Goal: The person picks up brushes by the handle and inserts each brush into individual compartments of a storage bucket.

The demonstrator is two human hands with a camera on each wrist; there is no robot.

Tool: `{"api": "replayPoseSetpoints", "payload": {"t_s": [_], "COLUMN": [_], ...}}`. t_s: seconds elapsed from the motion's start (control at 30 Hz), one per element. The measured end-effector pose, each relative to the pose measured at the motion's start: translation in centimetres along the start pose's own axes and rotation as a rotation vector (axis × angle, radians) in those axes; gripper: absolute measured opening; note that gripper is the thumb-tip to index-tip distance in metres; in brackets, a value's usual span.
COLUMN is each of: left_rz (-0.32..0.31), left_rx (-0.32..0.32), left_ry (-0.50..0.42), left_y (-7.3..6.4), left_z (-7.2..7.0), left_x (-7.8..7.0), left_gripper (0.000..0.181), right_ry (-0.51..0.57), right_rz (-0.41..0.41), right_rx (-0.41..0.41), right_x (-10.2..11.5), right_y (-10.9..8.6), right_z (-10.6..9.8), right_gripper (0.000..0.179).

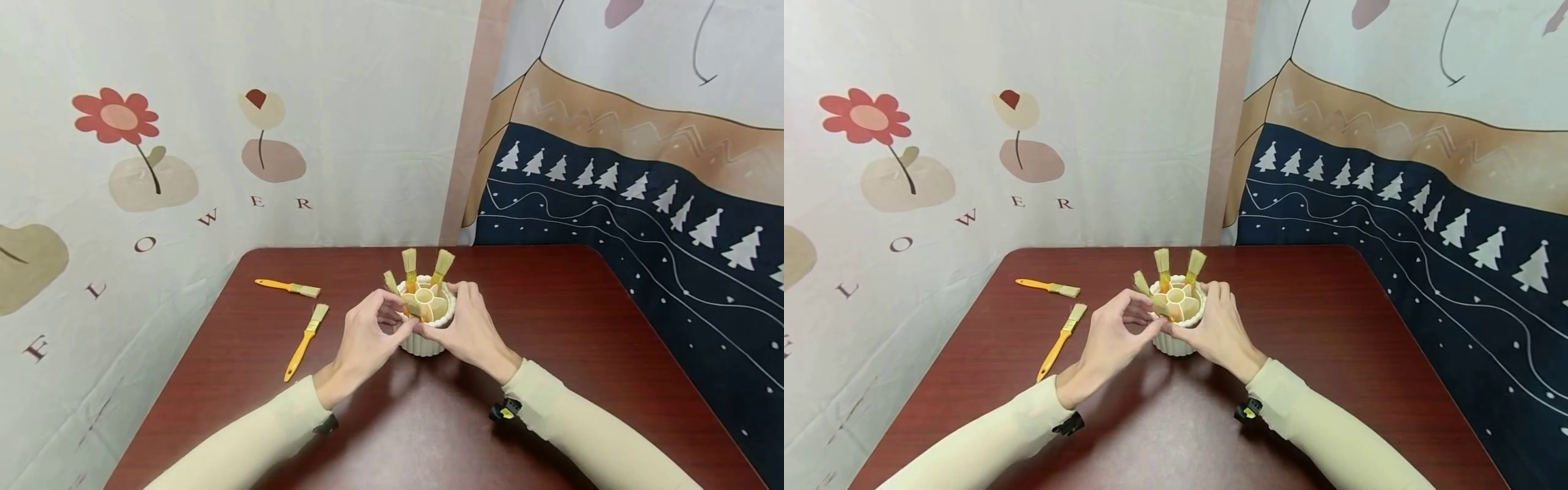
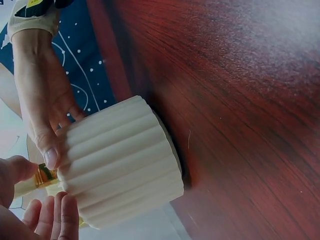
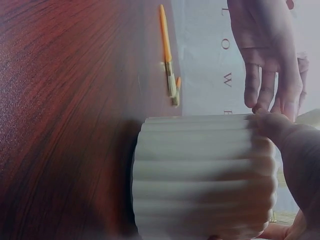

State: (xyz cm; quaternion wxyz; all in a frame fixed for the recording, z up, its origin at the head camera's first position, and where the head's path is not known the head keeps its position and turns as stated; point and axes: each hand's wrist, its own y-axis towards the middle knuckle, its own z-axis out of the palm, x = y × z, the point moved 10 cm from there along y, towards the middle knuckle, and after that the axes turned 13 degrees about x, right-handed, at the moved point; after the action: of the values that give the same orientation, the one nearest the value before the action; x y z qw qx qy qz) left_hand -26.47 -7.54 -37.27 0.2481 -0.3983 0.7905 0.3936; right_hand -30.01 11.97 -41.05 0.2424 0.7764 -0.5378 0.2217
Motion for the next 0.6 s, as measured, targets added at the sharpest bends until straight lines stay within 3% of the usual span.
{"api": "replayPoseSetpoints", "payload": {"t_s": [0.3, 0.6], "left_rz": [0.029, -0.004], "left_rx": [0.01, -0.025], "left_ry": [0.049, 0.139], "left_y": [-0.6, -1.8], "left_z": [-0.9, -3.8], "left_x": [0.1, 1.3], "left_gripper": [0.035, 0.028], "right_ry": [-0.001, 0.017], "right_rz": [0.002, 0.035], "right_rx": [0.005, -0.006], "right_x": [0.2, 0.3], "right_y": [-0.1, -0.4], "right_z": [0.0, 0.3], "right_gripper": [0.103, 0.112]}}
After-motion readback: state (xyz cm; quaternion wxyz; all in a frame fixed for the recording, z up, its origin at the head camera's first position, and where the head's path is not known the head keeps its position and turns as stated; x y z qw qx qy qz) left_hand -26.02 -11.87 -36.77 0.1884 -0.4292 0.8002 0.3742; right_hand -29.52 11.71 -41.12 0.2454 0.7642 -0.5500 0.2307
